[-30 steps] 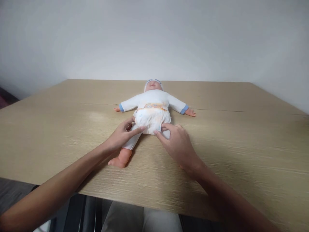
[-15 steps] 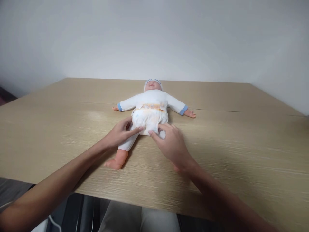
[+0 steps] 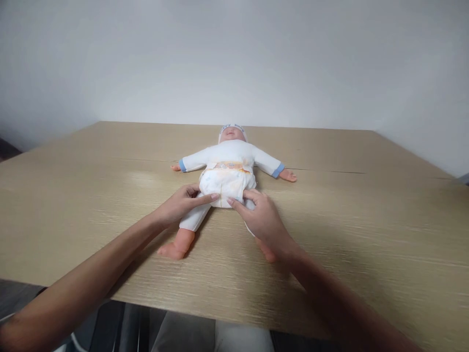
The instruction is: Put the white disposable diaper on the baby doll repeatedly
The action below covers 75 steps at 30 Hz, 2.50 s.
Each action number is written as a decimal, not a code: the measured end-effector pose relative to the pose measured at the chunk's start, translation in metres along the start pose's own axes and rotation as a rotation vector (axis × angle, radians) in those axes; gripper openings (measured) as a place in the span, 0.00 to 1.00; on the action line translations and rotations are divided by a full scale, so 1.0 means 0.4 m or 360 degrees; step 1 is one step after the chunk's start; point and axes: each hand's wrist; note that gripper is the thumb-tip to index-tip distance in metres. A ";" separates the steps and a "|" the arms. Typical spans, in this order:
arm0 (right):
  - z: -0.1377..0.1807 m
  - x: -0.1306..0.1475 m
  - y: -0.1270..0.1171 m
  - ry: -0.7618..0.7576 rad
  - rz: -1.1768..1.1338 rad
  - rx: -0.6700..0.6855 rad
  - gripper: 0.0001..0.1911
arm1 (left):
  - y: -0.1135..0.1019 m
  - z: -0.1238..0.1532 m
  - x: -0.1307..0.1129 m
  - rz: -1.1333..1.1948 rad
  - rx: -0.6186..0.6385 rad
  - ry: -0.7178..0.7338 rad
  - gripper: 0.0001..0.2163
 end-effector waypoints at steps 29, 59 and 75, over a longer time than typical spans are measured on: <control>0.027 0.019 0.005 0.0219 -0.0192 -0.0115 0.20 | -0.003 -0.008 0.025 0.0119 -0.0034 -0.0018 0.22; -0.036 -0.105 -0.116 -0.0406 0.0391 -0.0581 0.20 | -0.078 0.062 0.072 -0.1008 -0.0054 0.0752 0.19; -0.374 -0.210 -0.201 -0.0438 0.1001 -0.0467 0.33 | -0.238 -0.233 0.203 -0.1917 -0.0175 0.0528 0.34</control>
Point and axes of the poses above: each hand's wrist, its own z-axis away from the middle knuckle, its own y-axis out of the palm, x = y × z, and after that the axes turned 14 degrees about y, right-handed
